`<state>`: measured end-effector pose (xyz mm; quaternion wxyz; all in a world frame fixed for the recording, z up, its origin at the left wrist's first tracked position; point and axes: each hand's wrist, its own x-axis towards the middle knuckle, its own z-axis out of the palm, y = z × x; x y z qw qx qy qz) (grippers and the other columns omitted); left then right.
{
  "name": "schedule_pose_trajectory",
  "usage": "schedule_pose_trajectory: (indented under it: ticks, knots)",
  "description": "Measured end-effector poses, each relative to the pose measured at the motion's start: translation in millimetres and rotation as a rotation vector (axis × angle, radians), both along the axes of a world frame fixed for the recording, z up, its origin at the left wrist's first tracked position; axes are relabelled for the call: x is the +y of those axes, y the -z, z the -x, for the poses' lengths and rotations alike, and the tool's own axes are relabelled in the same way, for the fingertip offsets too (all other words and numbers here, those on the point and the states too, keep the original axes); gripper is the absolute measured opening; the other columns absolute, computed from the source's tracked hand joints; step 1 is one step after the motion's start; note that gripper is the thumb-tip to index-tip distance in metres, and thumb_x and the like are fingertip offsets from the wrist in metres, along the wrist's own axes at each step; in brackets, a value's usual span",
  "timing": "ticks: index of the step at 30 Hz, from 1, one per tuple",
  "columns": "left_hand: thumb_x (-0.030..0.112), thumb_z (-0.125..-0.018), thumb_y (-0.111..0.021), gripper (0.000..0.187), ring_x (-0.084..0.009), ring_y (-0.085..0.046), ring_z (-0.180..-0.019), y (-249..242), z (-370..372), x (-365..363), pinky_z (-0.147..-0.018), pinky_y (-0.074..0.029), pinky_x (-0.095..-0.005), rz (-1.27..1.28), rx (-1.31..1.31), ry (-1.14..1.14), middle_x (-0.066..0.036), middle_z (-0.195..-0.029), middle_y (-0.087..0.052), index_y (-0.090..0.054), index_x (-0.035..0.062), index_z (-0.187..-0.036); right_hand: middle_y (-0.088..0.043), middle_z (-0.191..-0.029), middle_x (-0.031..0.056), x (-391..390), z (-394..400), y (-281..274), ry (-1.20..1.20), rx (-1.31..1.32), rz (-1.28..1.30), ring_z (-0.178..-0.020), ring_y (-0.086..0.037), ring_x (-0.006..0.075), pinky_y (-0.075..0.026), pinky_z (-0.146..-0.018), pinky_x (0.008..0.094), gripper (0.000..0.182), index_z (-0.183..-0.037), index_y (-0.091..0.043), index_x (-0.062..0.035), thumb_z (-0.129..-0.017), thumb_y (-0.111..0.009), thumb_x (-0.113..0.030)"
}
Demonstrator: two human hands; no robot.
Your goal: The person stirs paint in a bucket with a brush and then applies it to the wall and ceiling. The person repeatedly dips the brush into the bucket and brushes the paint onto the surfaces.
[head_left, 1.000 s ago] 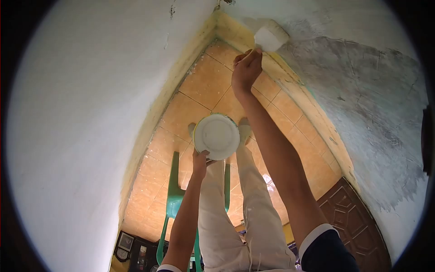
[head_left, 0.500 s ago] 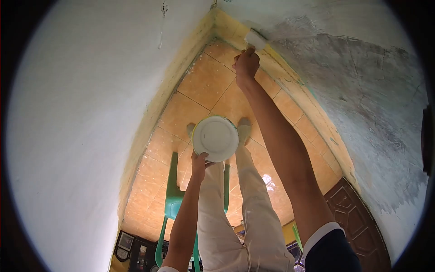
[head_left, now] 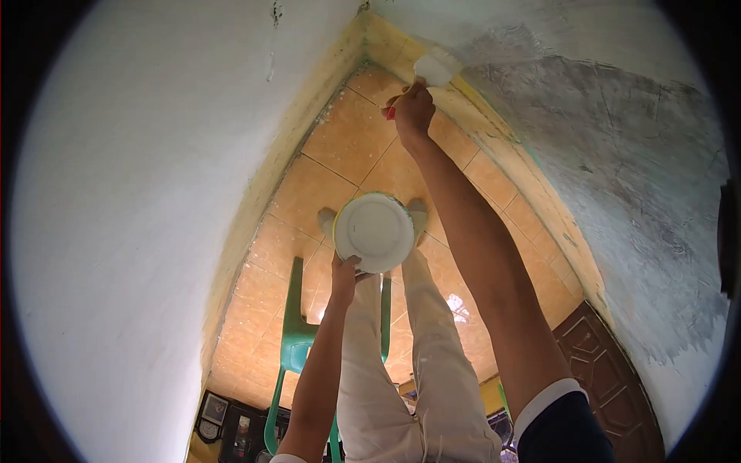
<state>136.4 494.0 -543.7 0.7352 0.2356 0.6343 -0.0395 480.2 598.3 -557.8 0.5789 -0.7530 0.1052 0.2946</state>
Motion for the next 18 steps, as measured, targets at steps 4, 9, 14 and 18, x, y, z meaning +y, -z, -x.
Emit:
schedule_pose_trajectory:
  ticks: [4,9,14,18]
  knots:
    - [0.007,-0.087,-0.054,0.056,-0.0344,-0.067,-0.107,-7,0,7,-0.083,-0.063,-0.047,0.013,-0.017,0.022,-0.017,-0.129,-0.057,-0.043,0.0078,-0.142,-0.058,-0.062,0.0107,0,-4,11,0.053,0.162,0.016,-0.047,-0.057,0.0209,-0.052,-0.045,0.035,0.05,-0.094,-0.051,0.0018,-0.112,-0.026,-0.037]
    - [0.004,-0.088,-0.05,0.062,-0.0343,-0.067,-0.108,-10,3,9,-0.079,-0.065,-0.0438,0.01,0.0,0.046,-0.019,-0.131,-0.057,-0.038,0.0058,-0.149,-0.054,-0.06,0.008,-3,-6,-21,0.121,0.097,-0.088,-0.045,-0.052,0.0178,-0.05,-0.045,0.0342,0.046,-0.091,-0.049,-0.001,-0.111,-0.026,-0.036]
    - [0.005,-0.087,-0.05,0.063,-0.0356,-0.068,-0.107,-8,7,7,-0.079,-0.065,-0.0438,0.003,0.025,0.015,-0.02,-0.132,-0.056,-0.037,0.0068,-0.149,-0.05,-0.054,0.0063,6,23,-55,0.116,-0.142,-0.2,-0.044,-0.05,0.0163,-0.046,-0.044,0.033,0.047,-0.087,-0.046,-0.0032,-0.112,-0.026,-0.038]
    - [0.005,-0.087,-0.05,0.063,-0.0365,-0.067,-0.107,-5,9,7,-0.081,-0.065,-0.0442,0.01,0.014,0.003,-0.02,-0.132,-0.055,-0.037,0.0074,-0.149,-0.052,-0.053,0.0063,9,20,-36,0.073,-0.318,-0.144,-0.044,-0.052,0.0167,-0.045,-0.044,0.0328,0.049,-0.089,-0.046,-0.0025,-0.112,-0.026,-0.04]
